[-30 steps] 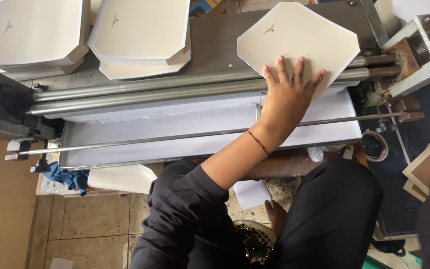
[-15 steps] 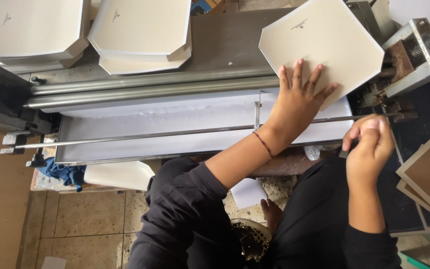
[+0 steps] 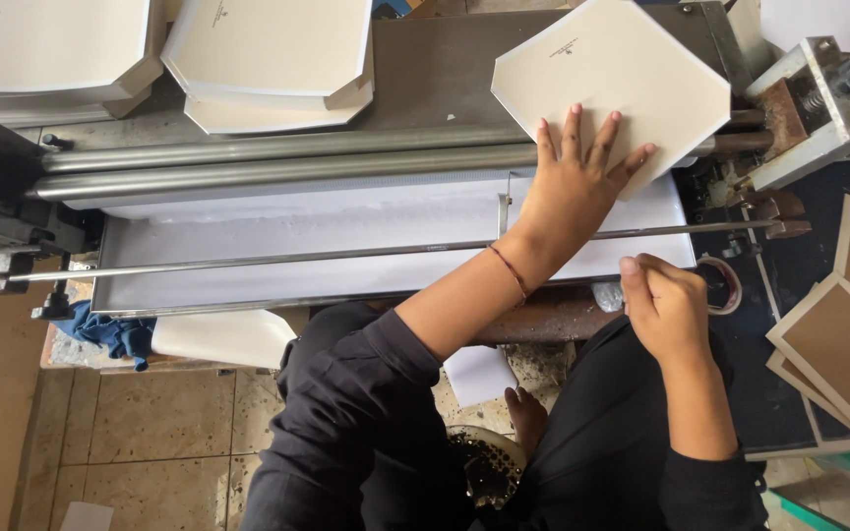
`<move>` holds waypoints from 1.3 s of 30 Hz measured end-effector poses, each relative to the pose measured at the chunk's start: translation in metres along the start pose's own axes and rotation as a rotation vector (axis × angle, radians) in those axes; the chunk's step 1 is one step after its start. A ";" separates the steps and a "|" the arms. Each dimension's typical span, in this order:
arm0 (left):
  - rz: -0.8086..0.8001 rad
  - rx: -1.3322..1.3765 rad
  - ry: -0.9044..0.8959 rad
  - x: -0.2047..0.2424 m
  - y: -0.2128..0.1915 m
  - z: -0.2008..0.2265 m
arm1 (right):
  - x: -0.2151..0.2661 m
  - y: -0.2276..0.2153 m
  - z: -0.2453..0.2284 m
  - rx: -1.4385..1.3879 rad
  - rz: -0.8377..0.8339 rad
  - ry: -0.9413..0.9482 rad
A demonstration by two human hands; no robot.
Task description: The person places a book cover onto a binding machine and feeds a stack of white paper through rollers to attach it. They repeat this process, stacking the finished books on the machine's surface.
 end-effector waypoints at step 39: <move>-0.278 0.607 -0.306 -0.031 0.006 -0.165 | 0.006 0.009 0.016 -0.089 -0.296 0.366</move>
Point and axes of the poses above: each hand's wrist, its own x-axis away from the middle knuckle, its own y-axis out of the palm, z = x × y, the point moved 3 cm from there along -x, towards the middle knuckle, and after that the axes turned 13 degrees about -y, right-handed, at the moved point
